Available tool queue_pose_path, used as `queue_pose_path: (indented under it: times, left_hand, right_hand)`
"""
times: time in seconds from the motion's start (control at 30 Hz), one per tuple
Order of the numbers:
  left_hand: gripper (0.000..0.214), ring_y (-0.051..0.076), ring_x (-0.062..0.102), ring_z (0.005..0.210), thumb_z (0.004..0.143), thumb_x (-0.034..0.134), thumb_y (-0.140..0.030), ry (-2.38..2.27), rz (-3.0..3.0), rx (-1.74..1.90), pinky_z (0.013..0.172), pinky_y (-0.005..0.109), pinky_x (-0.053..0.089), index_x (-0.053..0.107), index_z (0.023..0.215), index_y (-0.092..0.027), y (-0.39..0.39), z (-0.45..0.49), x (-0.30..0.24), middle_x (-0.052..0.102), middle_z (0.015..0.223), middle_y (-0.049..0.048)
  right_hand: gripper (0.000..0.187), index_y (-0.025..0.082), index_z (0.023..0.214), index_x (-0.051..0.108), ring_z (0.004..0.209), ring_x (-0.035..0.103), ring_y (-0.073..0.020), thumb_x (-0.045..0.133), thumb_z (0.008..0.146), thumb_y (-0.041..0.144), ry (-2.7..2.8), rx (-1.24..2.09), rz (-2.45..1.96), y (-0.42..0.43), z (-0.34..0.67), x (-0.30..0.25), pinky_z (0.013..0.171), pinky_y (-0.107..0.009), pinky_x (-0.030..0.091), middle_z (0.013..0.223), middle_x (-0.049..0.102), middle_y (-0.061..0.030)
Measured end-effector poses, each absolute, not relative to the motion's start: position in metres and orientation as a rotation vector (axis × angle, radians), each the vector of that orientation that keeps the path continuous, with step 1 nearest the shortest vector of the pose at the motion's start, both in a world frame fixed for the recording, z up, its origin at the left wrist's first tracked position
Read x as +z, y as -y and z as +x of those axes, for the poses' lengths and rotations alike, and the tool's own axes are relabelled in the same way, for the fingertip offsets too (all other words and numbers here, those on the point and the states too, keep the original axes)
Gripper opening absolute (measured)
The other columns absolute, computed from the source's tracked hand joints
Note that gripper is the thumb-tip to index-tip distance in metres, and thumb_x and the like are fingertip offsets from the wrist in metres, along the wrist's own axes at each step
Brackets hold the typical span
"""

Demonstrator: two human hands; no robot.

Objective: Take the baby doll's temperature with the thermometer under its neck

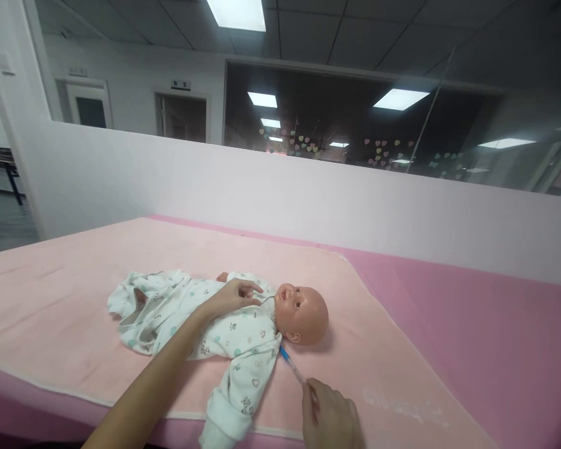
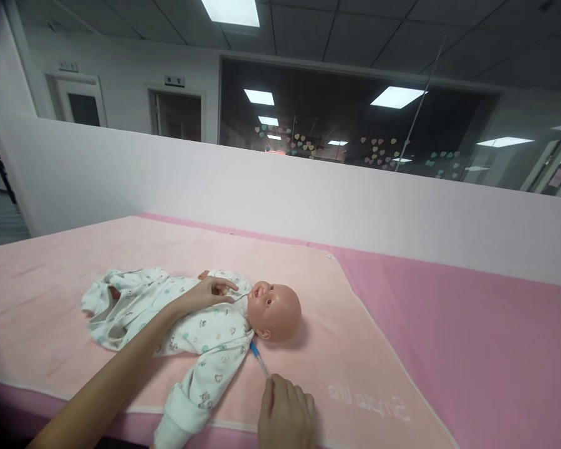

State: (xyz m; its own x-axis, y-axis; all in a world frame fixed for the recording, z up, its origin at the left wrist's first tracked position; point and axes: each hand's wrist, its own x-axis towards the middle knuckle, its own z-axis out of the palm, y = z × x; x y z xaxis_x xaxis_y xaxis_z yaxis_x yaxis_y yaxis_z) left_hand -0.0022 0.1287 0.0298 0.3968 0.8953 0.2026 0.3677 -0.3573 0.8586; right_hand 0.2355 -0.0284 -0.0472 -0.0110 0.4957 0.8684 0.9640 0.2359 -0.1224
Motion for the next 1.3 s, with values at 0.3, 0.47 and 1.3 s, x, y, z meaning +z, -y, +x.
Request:
queue_pose_path:
  times: [0.3,0.47,1.3]
  left_hand:
    - [0.041,0.018,0.060,0.071,0.066,0.068,-0.045,-1.028,1.339,1.401,0.064,0.026,0.044,0.072,0.089,-0.012,-0.131,-0.005,0.025,0.071,0.081,0.0076]
    - [0.048,0.013,0.056,0.058,0.064,0.072,-0.043,-0.935,1.182,1.468,0.052,0.022,0.040,0.067,0.101,-0.013,-0.128,-0.005,0.025,0.068,0.070,0.0042]
    - [0.033,0.029,0.059,0.098,0.080,0.043,-0.040,-1.805,2.143,0.829,0.089,0.042,0.036,0.066,0.090,-0.018,-0.178,0.009,0.031,0.069,0.097,0.0115]
  right_hand:
    - [0.027,0.020,0.078,0.067,0.051,0.056,-0.0130,0.044,0.090,0.030,1.631,-0.598,-1.336,0.051,0.211,0.061,0.052,-0.023,0.037,0.056,0.060,-0.0007]
    - [0.026,0.018,0.066,0.062,0.055,0.058,-0.0140,0.045,0.085,0.013,2.053,-0.412,-1.675,-0.031,0.174,0.094,0.046,-0.022,0.030,0.063,0.064,-0.0045]
    - [0.022,0.021,0.079,0.068,0.094,0.053,-0.0172,0.046,0.084,0.018,2.538,-0.369,-1.122,-0.076,0.199,0.065,0.089,-0.032,0.033,0.095,0.064,-0.0048]
